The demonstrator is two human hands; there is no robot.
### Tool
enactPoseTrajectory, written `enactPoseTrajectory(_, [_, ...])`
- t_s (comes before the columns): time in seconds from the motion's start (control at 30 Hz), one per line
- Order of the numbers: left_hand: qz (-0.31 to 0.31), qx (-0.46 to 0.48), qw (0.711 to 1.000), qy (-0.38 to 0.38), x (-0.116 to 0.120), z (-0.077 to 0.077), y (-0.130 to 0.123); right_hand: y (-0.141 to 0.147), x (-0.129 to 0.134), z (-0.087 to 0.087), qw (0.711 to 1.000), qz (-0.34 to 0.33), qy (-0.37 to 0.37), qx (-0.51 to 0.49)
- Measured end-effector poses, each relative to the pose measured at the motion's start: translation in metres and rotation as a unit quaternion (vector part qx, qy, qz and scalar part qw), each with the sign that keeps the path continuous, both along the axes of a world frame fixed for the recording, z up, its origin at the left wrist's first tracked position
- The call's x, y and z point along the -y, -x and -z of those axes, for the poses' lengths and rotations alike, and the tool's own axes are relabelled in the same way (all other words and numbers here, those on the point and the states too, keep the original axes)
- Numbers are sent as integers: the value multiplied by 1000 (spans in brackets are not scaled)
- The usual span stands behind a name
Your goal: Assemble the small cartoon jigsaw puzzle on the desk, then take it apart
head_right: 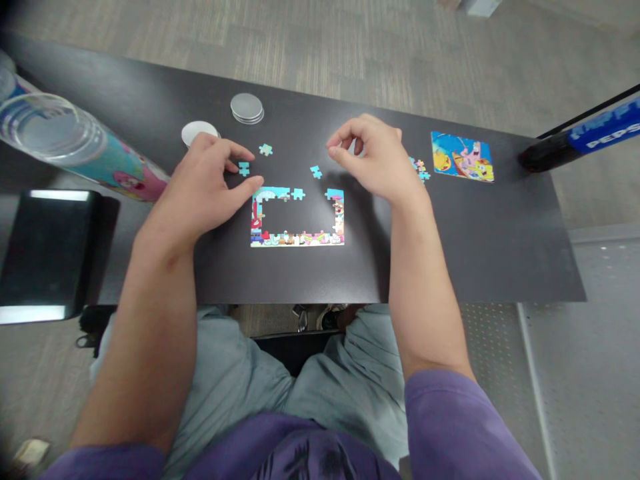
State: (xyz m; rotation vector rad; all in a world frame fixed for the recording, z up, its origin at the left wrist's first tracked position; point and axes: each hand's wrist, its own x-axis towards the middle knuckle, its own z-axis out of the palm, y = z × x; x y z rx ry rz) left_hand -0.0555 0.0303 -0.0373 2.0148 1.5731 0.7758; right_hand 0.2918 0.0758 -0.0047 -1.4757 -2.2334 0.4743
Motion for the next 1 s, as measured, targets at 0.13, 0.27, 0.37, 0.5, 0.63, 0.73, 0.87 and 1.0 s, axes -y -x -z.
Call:
enactPoseTrajectory(0.13, [0, -3, 1000, -16, 2, -2, -1, 12, 8, -2, 999, -13, 34, 18])
enactPoseTrajectory(0.27, [31, -17, 999, -40, 8, -10, -9, 14, 6, 3, 999, -22, 34, 12])
enactPoseTrajectory(0.37, [86, -31, 995, -41, 10, -15, -16, 11, 3, 5, 998, -36, 54, 15])
enactPoseTrajectory(0.5, [81, -38, 994, -55, 11, -19, -18, 12, 3, 3, 997, -36, 68, 19])
enactPoseTrajectory(0.63, [26, 2, 997, -77, 10, -19, -13, 15, 4, 1, 997, -30, 71, 14])
enactPoseTrajectory(0.73, [20, 29, 996, -81, 9, -17, -11, 14, 3, 1, 995, -35, 89, 7])
enactPoseTrajectory(0.87, [43, 37, 996, -69, 8, -12, -12, 12, 0, 4, 995, -45, 89, -18])
enactPoseTrajectory(1.0, [63, 30, 995, -68, 7, -7, -13, 11, -2, 11, 990, -71, 99, -77])
